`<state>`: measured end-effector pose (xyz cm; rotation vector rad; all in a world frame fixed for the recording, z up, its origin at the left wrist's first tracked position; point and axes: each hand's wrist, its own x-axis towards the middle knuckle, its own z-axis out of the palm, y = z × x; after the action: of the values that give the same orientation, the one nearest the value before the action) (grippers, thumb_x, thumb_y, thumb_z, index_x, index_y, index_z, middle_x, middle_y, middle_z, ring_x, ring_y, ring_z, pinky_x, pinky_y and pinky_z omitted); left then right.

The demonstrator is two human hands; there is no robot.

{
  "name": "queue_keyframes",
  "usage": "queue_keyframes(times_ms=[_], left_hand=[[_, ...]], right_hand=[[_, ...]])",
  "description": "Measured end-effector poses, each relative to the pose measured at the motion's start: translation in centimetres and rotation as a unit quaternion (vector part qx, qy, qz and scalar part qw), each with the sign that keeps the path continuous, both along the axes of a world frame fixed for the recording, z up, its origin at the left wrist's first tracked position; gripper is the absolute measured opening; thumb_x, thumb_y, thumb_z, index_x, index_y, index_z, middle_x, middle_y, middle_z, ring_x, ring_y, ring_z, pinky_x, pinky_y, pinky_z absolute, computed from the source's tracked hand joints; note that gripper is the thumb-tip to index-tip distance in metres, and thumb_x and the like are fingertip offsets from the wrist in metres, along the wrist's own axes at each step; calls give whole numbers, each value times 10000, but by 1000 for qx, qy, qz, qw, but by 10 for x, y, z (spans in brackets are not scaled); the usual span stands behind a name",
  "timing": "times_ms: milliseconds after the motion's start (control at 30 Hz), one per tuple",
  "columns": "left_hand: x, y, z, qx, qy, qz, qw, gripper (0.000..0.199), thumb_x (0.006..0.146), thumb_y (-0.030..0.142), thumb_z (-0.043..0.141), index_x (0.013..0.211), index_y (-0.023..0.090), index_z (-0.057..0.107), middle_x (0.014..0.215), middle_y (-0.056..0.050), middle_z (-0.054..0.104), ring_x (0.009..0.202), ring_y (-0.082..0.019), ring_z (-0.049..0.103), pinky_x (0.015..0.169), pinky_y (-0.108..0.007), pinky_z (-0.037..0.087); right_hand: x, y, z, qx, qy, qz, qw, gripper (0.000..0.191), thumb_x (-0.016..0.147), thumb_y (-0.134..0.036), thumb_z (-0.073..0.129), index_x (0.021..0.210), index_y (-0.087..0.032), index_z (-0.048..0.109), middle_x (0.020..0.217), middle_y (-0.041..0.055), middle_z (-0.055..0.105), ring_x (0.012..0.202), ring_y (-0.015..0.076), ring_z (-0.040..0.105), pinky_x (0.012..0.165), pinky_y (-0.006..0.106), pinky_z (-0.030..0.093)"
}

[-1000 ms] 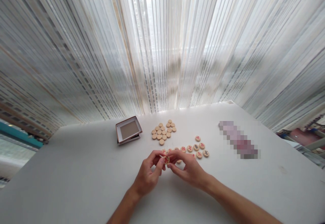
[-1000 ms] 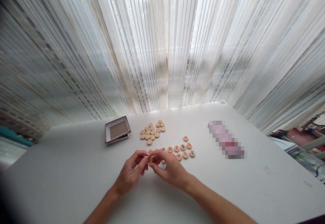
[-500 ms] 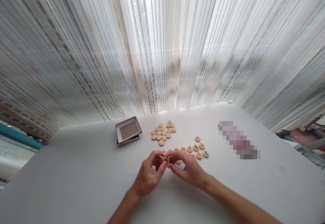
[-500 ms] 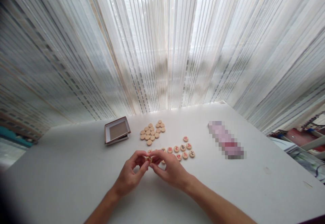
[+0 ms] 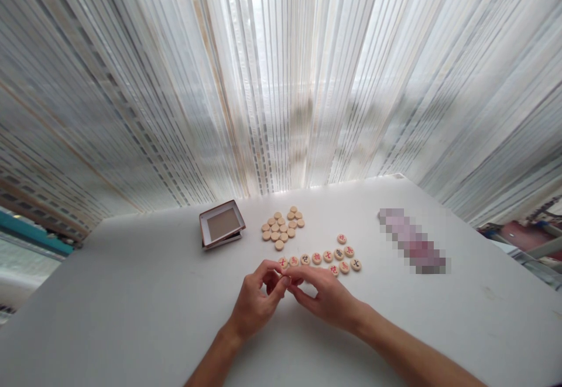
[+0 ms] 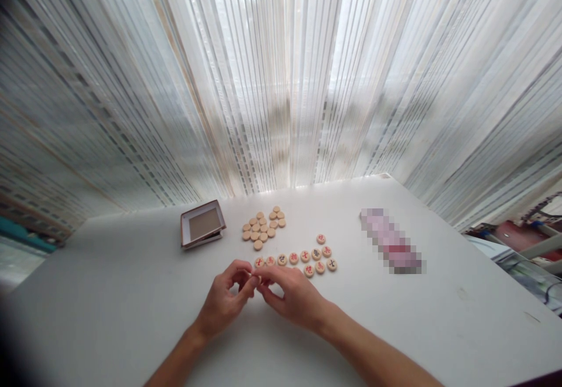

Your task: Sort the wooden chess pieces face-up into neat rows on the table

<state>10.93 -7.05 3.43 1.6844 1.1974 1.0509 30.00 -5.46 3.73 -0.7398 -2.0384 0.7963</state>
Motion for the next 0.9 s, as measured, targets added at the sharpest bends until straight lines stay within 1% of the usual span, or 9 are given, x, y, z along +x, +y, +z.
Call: queue_keyframes(times_ms=[167, 233, 367, 533, 733, 900], left_hand=[[0, -2, 2, -9, -11, -2, 1000, 184, 934, 372, 576, 999, 199, 570, 686, 6, 657, 609, -132, 591, 562, -211, 450], [0, -2, 2, -11, -19, -6, 1000, 191, 943, 377, 562, 1014, 199, 573, 722, -7, 668, 633, -136, 599, 563, -211, 459], [0, -2, 1, -14, -48, -21, 999, 212, 952, 382, 544, 1049, 196, 572, 777, -27, 674, 675, -144, 609, 581, -221, 484], [0, -2, 0, -17, -70, -30, 997, 237, 948, 376, 546, 1093, 189, 562, 819, -43, 662, 696, -152, 607, 553, -222, 484], [-1, -2, 2, -7, -59, -40, 997, 228, 936, 319, 569, 1124, 196, 530, 805, -22, 638, 719, -148, 599, 668, -254, 505], [0, -3, 2, 0, -52, -38, 998, 236, 921, 308, 583, 1120, 198, 519, 793, -8, 615, 713, -146, 595, 693, -262, 500]], right_hand=[[2, 2, -4, -6, -1, 1, 1000, 339, 896, -137, 571, 1213, -250, 611, 1012, 40, 734, 849, 159, 689, 785, 273, 558], [3, 2, -4, -7, 2, 1, 1000, 350, 901, -138, 565, 1230, -252, 600, 1002, 40, 732, 845, 157, 687, 774, 270, 559], [2, 2, -1, -11, 9, -5, 1000, 318, 923, -168, 556, 1223, -261, 602, 958, 35, 731, 811, 153, 682, 757, 270, 562], [1, 2, 2, -21, 35, -8, 999, 318, 910, -157, 571, 1208, -265, 603, 964, 30, 728, 809, 145, 686, 772, 264, 565], [2, 2, 2, -28, 40, -8, 999, 353, 897, -144, 567, 1227, -264, 602, 971, 36, 726, 805, 149, 683, 772, 274, 569], [1, 1, 3, -24, 45, -10, 999, 330, 911, -172, 568, 1227, -257, 607, 965, 42, 727, 797, 150, 682, 764, 276, 572]])
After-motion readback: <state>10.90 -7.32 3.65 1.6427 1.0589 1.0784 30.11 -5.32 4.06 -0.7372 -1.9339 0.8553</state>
